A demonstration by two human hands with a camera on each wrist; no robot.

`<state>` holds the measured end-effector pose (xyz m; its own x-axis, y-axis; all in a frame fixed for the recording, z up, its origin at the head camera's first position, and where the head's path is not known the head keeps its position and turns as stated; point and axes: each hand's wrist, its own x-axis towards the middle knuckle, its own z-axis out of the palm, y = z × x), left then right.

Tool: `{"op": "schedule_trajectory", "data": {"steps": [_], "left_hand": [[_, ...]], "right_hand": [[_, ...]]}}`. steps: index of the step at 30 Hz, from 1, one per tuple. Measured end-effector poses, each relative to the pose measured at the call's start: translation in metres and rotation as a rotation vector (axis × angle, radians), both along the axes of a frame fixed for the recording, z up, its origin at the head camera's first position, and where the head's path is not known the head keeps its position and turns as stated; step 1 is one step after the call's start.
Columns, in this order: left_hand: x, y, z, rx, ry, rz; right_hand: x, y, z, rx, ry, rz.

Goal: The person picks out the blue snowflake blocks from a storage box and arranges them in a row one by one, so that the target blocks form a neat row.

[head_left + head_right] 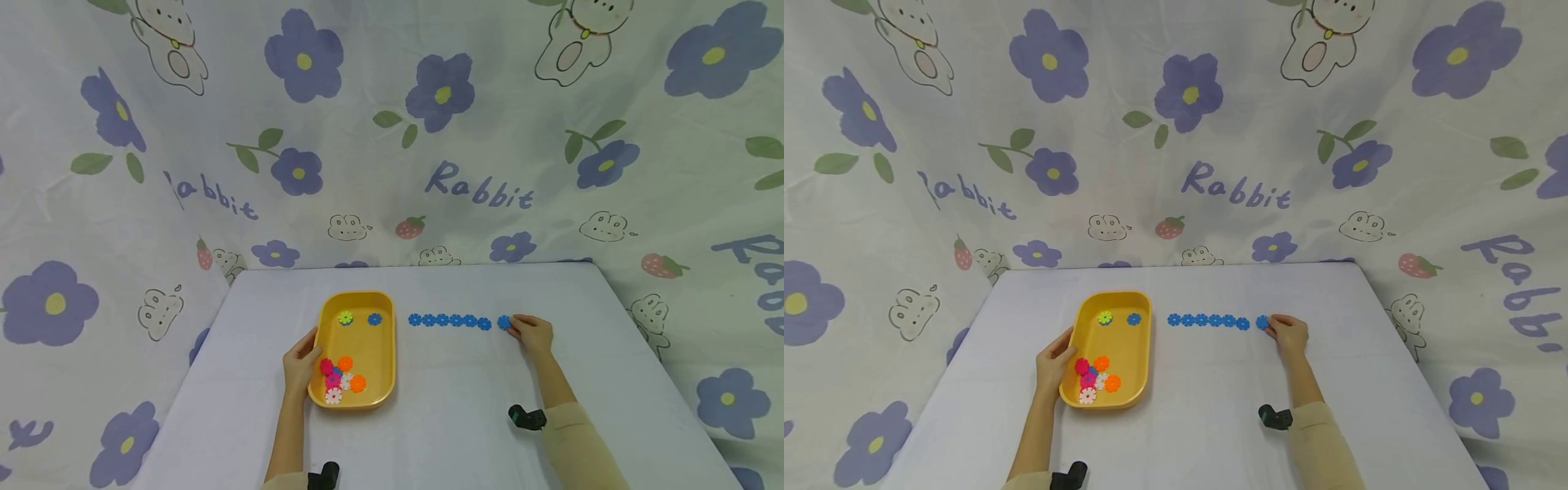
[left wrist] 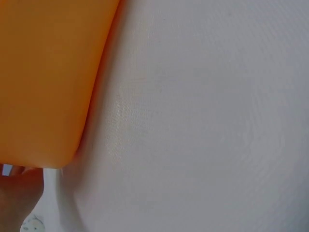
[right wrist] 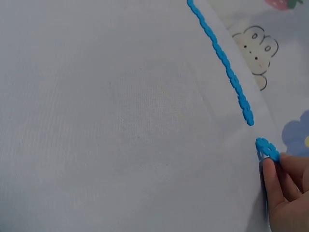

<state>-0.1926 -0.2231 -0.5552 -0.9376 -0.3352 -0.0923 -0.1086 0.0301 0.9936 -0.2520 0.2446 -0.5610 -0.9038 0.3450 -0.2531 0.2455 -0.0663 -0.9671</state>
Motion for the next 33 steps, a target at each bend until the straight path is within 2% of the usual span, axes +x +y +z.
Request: {"op": "schedule_trajectory", "data": {"steps": [3, 9, 14, 25, 33], "left_hand": [[-0.0003, -0.0005, -0.0021, -0.002, 0.006, 0.007], [-0.0003, -0.0015, -0.0036, -0.012, -0.005, 0.003], [-0.0005, -0.001, -0.0034, -0.018, -0.002, 0.002], [-0.0008, -0.0025, -0.0011, 0.011, -0.016, -0.012], [-0.0003, -0.0019, -0.001, 0.031, -0.01, -0.016]], "right_hand": [[-0.0008, -0.0006, 0.0, 0.05, -0.001, 0.028], [0.0014, 0.001, 0.0021, 0.059, 0.002, 0.093], [0.003, 0.0009, 0.0046, 0.081, -0.004, 0.11], [0.001, 0.0002, 0.0067, 0.218, -0.028, 0.196], [-0.0006, -0.0032, 0.0037, 0.328, -0.042, 0.202]]}}
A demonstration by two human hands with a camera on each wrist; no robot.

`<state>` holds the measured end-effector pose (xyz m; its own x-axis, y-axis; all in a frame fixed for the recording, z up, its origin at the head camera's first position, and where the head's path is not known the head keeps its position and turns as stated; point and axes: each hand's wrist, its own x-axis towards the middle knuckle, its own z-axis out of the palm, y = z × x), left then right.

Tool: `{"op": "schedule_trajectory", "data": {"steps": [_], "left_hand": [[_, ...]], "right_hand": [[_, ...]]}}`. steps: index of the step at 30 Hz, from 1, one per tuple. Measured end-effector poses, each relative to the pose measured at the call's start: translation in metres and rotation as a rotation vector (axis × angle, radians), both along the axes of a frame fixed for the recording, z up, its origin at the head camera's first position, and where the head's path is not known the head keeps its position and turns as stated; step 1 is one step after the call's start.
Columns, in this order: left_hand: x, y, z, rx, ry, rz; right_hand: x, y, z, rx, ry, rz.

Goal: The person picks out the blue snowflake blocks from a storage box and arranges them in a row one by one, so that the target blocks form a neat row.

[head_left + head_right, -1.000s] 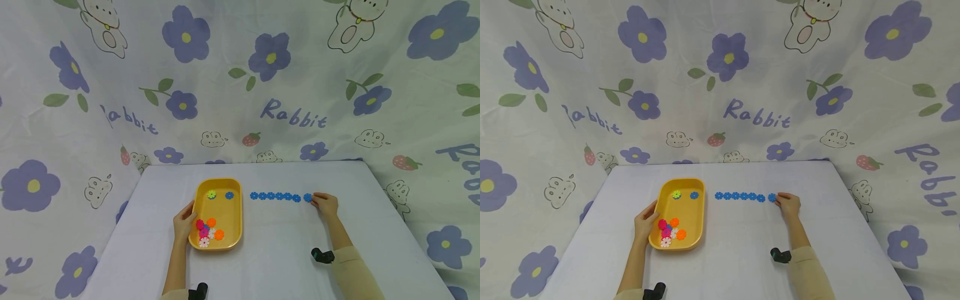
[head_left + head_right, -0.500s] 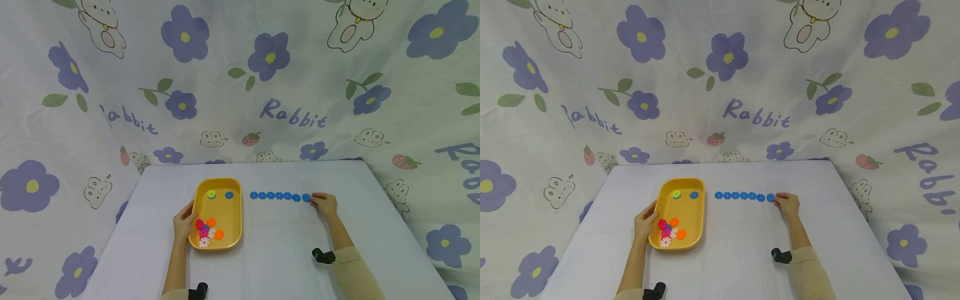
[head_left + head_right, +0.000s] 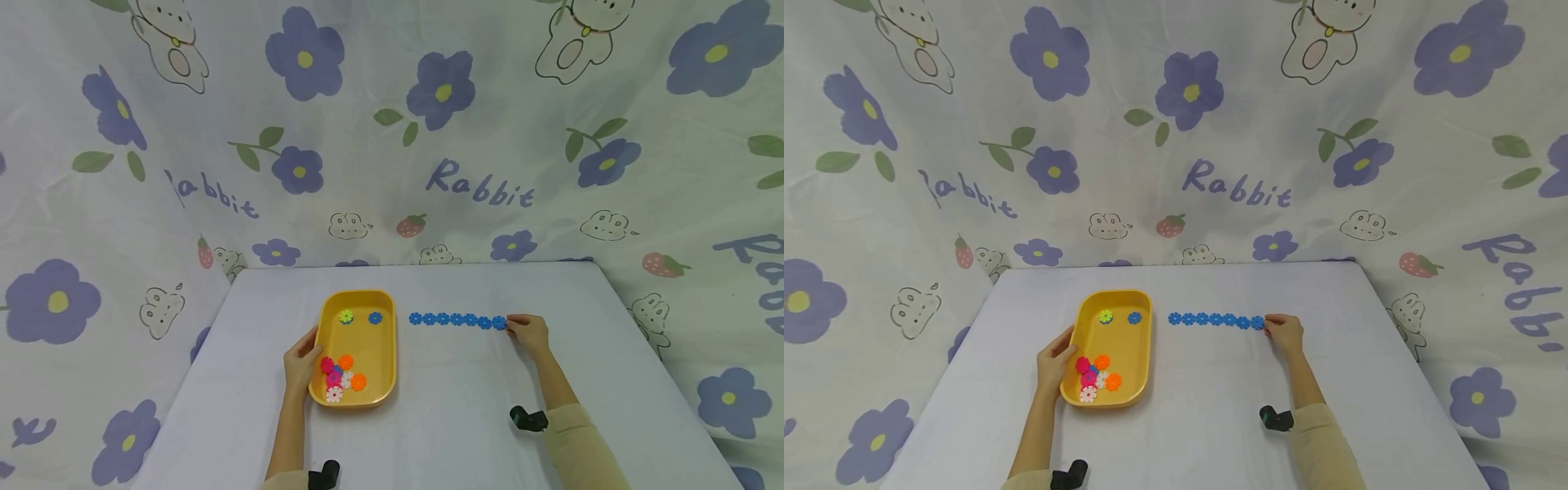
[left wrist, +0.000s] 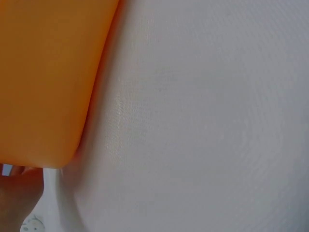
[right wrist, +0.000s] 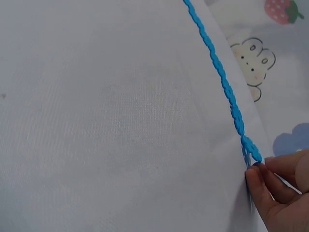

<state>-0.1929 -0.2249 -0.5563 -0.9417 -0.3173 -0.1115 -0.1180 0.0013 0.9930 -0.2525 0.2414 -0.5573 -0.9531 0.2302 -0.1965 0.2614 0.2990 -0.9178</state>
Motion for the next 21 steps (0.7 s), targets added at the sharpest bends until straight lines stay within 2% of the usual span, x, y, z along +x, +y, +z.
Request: {"op": "schedule_trajectory", "data": {"steps": [4, 13, 17, 21], "left_hand": [[0.0, 0.0003, 0.0002, 0.006, 0.009, 0.0], [-0.0001, 0.0002, 0.0004, 0.006, 0.002, 0.001], [-0.0003, 0.0003, 0.0002, -0.001, -0.002, 0.004], [-0.0009, 0.0007, -0.0006, -0.003, 0.001, 0.01]], "right_hand": [[-0.0003, -0.0003, -0.0002, 0.061, 0.011, 0.002], [-0.0004, 0.0016, -0.0008, 0.086, 0.009, 0.005], [0.001, 0.003, 0.0006, 0.043, 0.002, 0.003], [0.0027, 0.004, 0.0031, -0.064, 0.001, 0.004]]}}
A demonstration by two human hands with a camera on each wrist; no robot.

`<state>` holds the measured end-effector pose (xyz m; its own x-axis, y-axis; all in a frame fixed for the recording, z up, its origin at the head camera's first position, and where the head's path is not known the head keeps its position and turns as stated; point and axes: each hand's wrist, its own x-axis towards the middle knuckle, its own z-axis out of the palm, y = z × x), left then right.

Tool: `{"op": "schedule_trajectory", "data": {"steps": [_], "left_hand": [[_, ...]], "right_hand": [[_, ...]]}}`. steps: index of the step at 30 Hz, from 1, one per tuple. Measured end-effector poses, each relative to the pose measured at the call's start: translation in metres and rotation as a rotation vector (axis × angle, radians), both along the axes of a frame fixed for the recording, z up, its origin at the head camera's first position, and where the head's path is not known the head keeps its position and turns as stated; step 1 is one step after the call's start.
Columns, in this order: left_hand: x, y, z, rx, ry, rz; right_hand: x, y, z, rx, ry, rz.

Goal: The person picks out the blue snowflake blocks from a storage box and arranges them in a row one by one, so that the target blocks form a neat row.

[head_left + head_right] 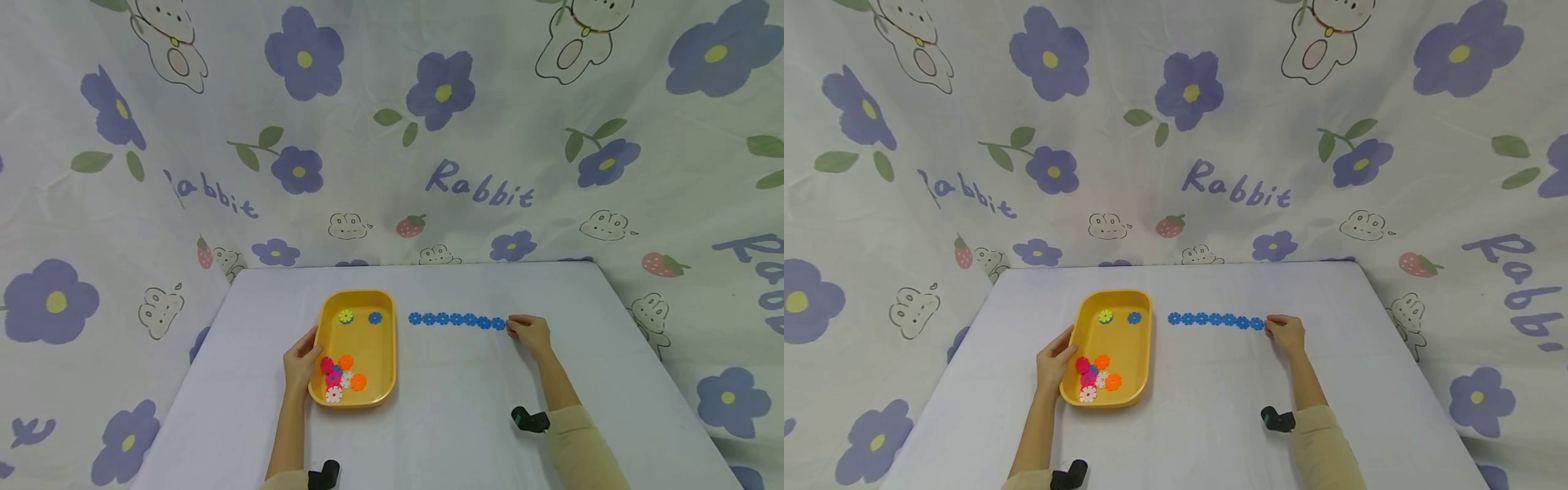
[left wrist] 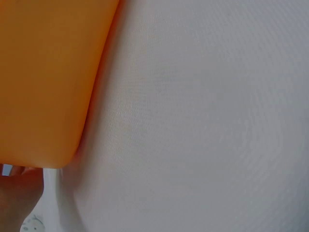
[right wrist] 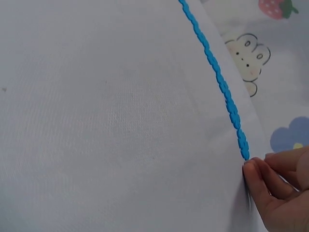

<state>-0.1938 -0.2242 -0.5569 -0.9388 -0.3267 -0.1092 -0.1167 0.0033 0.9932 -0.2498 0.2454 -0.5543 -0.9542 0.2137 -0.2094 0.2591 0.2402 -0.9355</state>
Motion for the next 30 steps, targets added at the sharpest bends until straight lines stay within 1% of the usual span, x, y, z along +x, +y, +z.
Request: {"op": "schedule_trajectory", "data": {"steps": [3, 5, 10, 13, 19, 25, 30], "left_hand": [[0.0, -0.0002, 0.0006, 0.004, 0.001, 0.004], [0.0002, -0.0004, 0.0011, 0.005, 0.001, 0.002], [0.0007, -0.0006, 0.0026, 0.01, 0.003, 0.002], [0.0002, -0.0005, 0.0031, 0.01, 0.002, 0.0], [-0.0003, -0.0011, 0.0018, 0.002, 0.002, -0.005], [0.0, 0.0002, 0.0013, -0.017, 0.019, 0.007], [0.0002, 0.0002, 0.0018, -0.015, 0.013, 0.001]], "right_hand": [[0.0006, 0.0005, 0.0017, -0.082, -0.001, 0.004], [0.0011, 0.001, 0.0029, -0.119, 0.0, 0.017], [0.0023, 0.0013, 0.0043, -0.172, -0.006, 0.03], [0.0028, 0.0009, 0.0041, -0.202, -0.013, 0.013], [0.0044, 0.0007, 0.0033, -0.218, -0.008, -0.027], [0.0064, -0.0018, 0.003, -0.205, 0.02, -0.044], [0.0082, -0.0067, 0.0021, -0.198, 0.008, -0.047]]}}
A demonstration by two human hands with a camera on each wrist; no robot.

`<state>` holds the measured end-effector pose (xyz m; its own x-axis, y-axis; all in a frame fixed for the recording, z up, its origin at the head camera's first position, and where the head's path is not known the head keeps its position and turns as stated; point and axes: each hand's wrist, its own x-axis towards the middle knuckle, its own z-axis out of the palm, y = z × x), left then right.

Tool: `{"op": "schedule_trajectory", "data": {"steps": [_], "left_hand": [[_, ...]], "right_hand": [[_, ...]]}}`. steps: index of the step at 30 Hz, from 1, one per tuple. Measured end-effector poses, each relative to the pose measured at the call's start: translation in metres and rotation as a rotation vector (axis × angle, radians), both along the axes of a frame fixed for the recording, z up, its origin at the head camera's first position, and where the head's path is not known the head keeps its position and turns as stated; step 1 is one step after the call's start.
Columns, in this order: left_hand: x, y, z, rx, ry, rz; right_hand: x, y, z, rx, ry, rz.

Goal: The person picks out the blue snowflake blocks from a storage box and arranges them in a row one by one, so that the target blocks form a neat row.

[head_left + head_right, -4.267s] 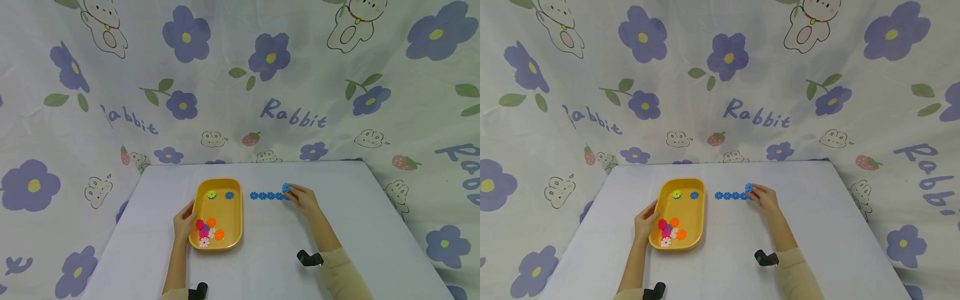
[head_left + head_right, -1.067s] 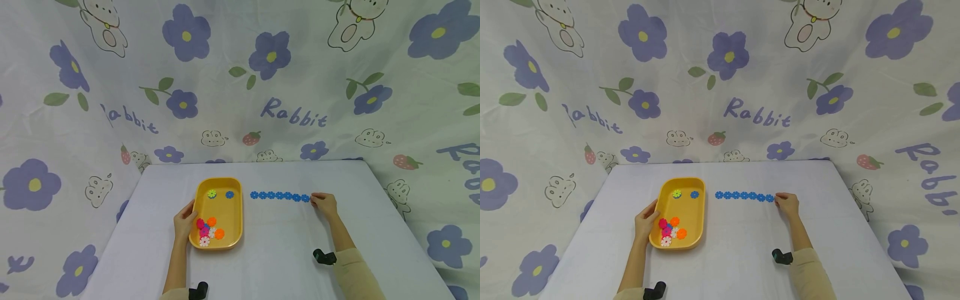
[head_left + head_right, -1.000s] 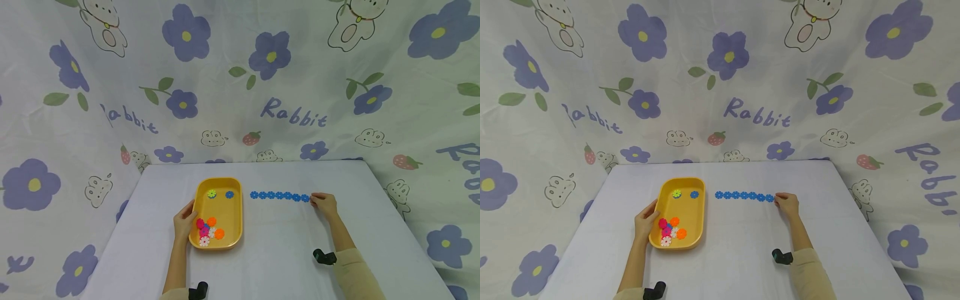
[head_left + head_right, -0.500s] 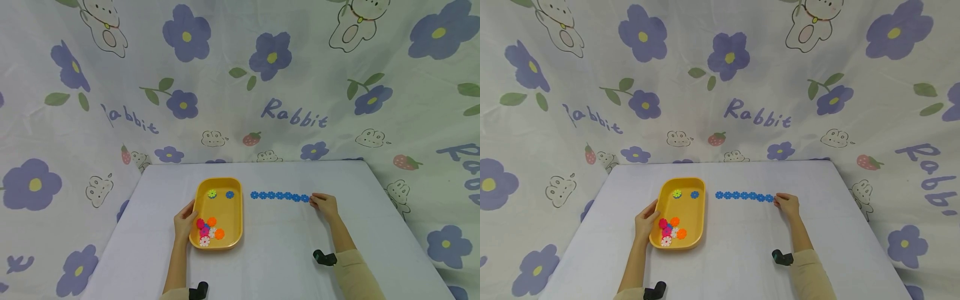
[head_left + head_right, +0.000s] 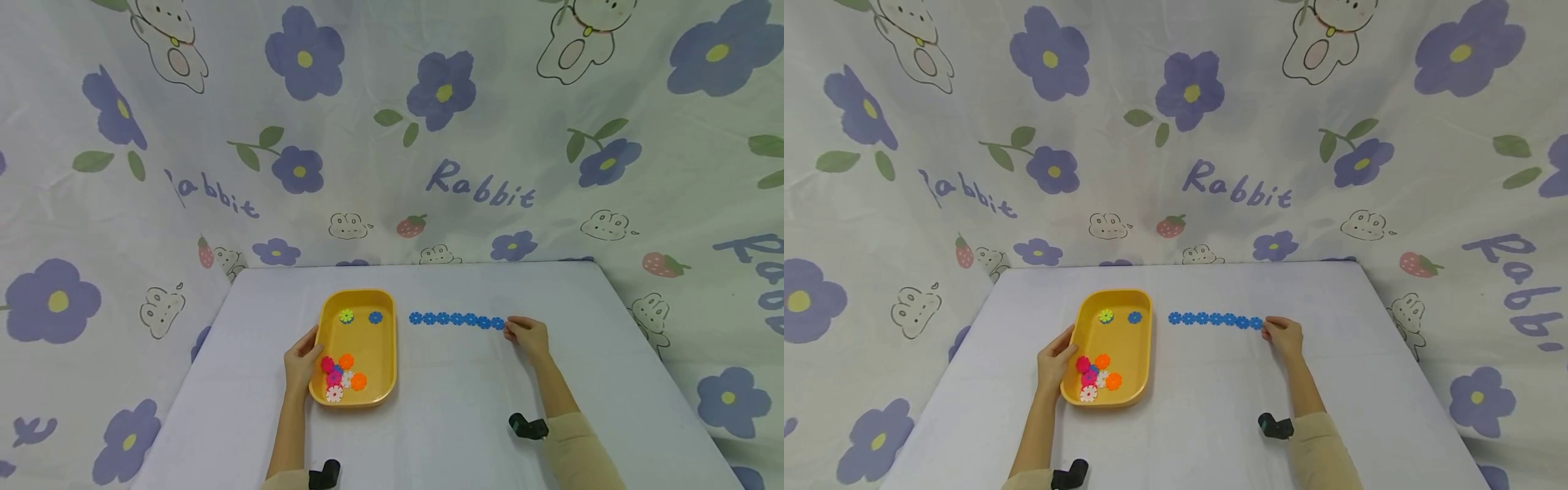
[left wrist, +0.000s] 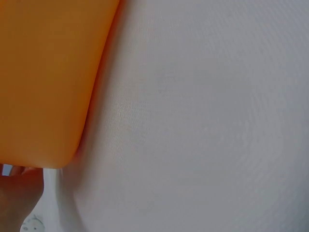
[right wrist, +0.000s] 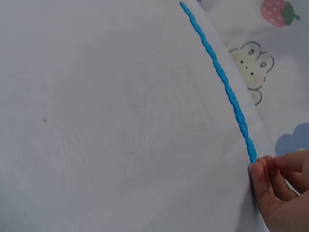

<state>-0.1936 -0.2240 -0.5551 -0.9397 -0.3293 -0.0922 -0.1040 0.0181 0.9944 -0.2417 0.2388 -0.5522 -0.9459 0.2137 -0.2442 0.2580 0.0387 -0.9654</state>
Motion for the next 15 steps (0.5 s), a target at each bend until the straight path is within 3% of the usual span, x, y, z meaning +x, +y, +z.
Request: {"op": "schedule_trajectory", "data": {"steps": [8, 15], "left_hand": [[0.0, 0.0, 0.0, -0.005, 0.001, -0.001], [0.002, 0.001, 0.002, 0.001, -0.003, -0.004]], "right_hand": [[-0.001, -0.025, 0.003, -0.075, 0.006, 0.041], [-0.009, -0.075, 0.017, -0.223, 0.078, 0.193]]}}
